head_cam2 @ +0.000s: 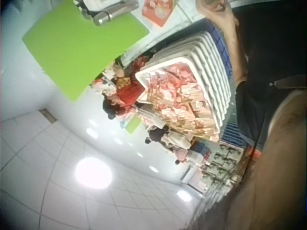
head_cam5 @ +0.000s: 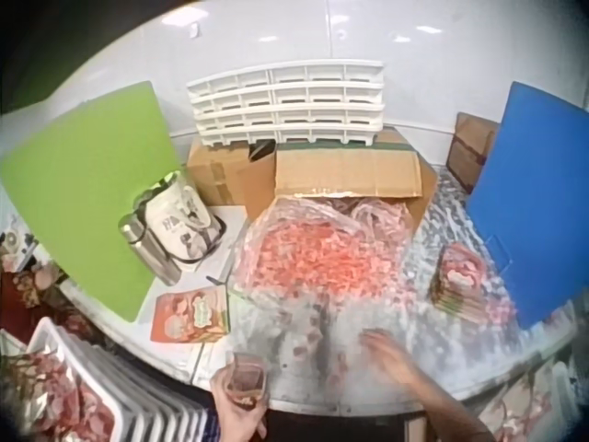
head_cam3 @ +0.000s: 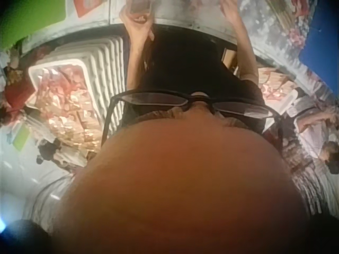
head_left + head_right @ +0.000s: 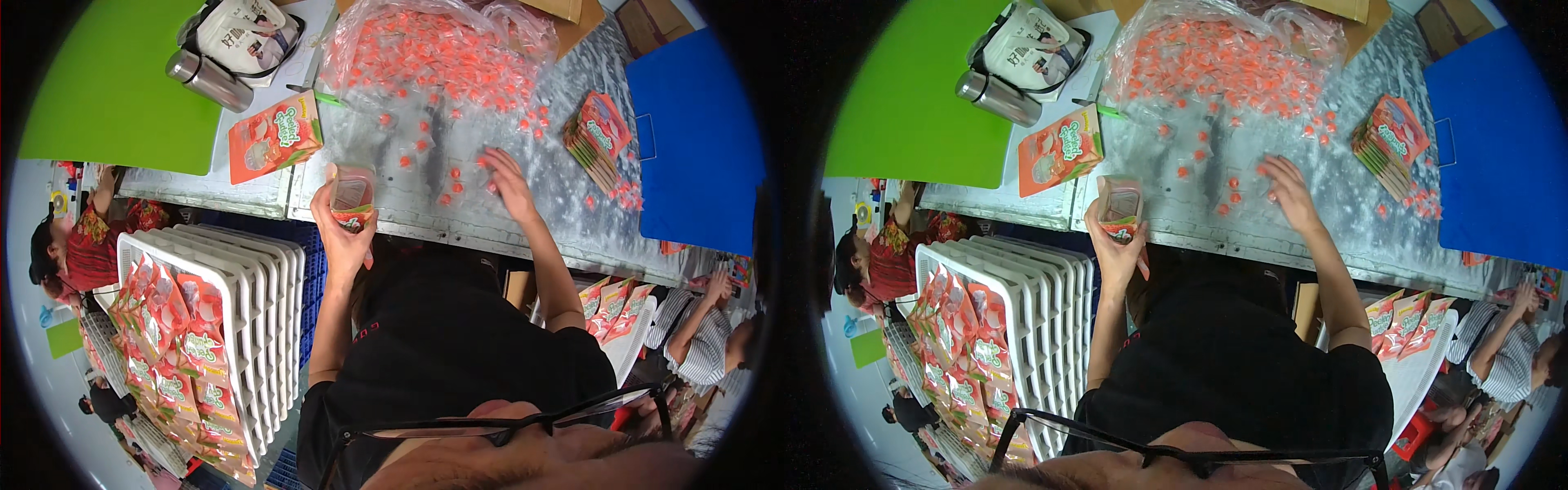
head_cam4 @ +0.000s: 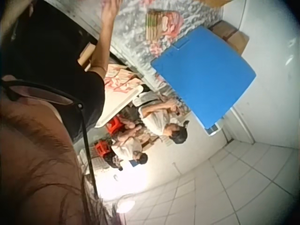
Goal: Packing small red candies into individual plastic pouches and placing them on a stacking tray.
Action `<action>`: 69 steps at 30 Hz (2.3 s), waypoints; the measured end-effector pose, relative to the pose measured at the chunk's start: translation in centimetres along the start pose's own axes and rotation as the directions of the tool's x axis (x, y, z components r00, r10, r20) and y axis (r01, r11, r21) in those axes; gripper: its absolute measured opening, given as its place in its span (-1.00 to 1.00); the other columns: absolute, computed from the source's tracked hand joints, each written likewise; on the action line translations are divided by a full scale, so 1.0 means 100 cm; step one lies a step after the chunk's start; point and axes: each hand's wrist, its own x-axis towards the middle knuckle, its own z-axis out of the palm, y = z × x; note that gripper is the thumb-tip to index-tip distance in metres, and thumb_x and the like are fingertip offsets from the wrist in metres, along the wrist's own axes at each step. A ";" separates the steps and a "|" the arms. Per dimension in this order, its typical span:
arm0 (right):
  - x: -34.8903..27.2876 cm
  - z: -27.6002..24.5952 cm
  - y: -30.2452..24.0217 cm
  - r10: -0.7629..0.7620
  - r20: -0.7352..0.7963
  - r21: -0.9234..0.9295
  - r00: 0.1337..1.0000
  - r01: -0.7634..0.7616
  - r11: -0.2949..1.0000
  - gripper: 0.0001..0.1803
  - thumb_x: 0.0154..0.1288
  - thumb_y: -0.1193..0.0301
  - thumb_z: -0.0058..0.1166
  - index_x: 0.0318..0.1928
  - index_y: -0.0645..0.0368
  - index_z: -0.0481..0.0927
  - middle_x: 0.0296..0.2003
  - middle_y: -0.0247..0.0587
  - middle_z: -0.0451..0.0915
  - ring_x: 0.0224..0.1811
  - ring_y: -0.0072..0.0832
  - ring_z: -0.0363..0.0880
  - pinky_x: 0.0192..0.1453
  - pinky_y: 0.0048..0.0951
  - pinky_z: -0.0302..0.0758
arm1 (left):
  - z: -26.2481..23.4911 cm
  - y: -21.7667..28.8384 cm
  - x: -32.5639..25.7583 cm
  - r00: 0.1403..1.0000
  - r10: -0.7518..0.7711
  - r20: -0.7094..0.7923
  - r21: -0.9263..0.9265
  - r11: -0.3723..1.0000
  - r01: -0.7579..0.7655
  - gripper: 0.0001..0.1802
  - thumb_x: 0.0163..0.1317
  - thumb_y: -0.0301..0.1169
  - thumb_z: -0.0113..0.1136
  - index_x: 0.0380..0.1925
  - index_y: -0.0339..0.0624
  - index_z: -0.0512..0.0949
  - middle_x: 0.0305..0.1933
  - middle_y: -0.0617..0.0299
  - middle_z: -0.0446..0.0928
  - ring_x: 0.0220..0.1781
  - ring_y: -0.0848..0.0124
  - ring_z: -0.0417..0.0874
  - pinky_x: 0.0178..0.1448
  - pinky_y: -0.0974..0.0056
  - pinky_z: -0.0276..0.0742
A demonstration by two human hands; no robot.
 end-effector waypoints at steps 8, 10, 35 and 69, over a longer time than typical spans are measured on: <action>0.007 0.022 -0.050 -0.140 0.088 -0.474 0.986 0.165 0.865 -0.36 0.35 0.03 0.28 0.41 -0.16 0.57 0.55 -0.23 0.32 0.65 0.08 0.07 0.67 0.35 -0.08 | 0.003 0.011 0.003 0.999 0.044 -0.010 0.002 0.999 -0.044 -0.02 -0.05 -0.56 0.56 0.43 -0.20 0.29 0.39 -0.11 0.29 0.46 -0.08 0.35 0.53 -0.05 0.30; 0.012 0.039 -0.066 -0.159 0.198 -0.546 0.967 0.244 0.802 -0.29 0.24 -0.04 0.37 0.39 -0.20 0.60 0.54 -0.23 0.33 0.65 0.12 0.04 0.64 0.46 -0.09 | 0.004 0.012 0.003 0.997 0.077 -0.003 0.007 0.997 -0.077 0.00 -0.07 -0.57 0.57 0.43 -0.19 0.30 0.40 -0.12 0.29 0.46 -0.09 0.35 0.53 -0.04 0.31; 0.052 0.063 -0.038 0.029 -0.113 -0.109 0.993 -0.042 0.993 -0.71 0.30 0.46 0.31 0.04 0.17 0.70 -0.01 -0.06 0.68 -0.18 -0.21 0.72 -0.09 -0.27 0.68 | 0.013 0.039 0.015 0.977 0.212 0.032 -0.019 0.977 -0.211 0.05 -0.17 -0.59 0.62 0.40 -0.17 0.30 0.42 -0.12 0.25 0.51 -0.12 0.31 0.54 -0.05 0.34; 0.109 0.048 -0.270 -0.063 -0.033 0.830 0.997 0.062 0.554 -0.58 0.65 0.26 -0.19 0.21 0.30 0.54 0.17 -0.10 0.56 0.30 -0.36 0.49 0.48 -0.25 0.35 | 0.067 0.050 0.028 0.951 0.264 -0.162 -0.096 0.955 -0.282 0.27 -0.23 -0.48 0.74 0.48 -0.17 0.12 0.44 -0.17 0.11 0.53 -0.17 0.18 0.57 -0.13 0.25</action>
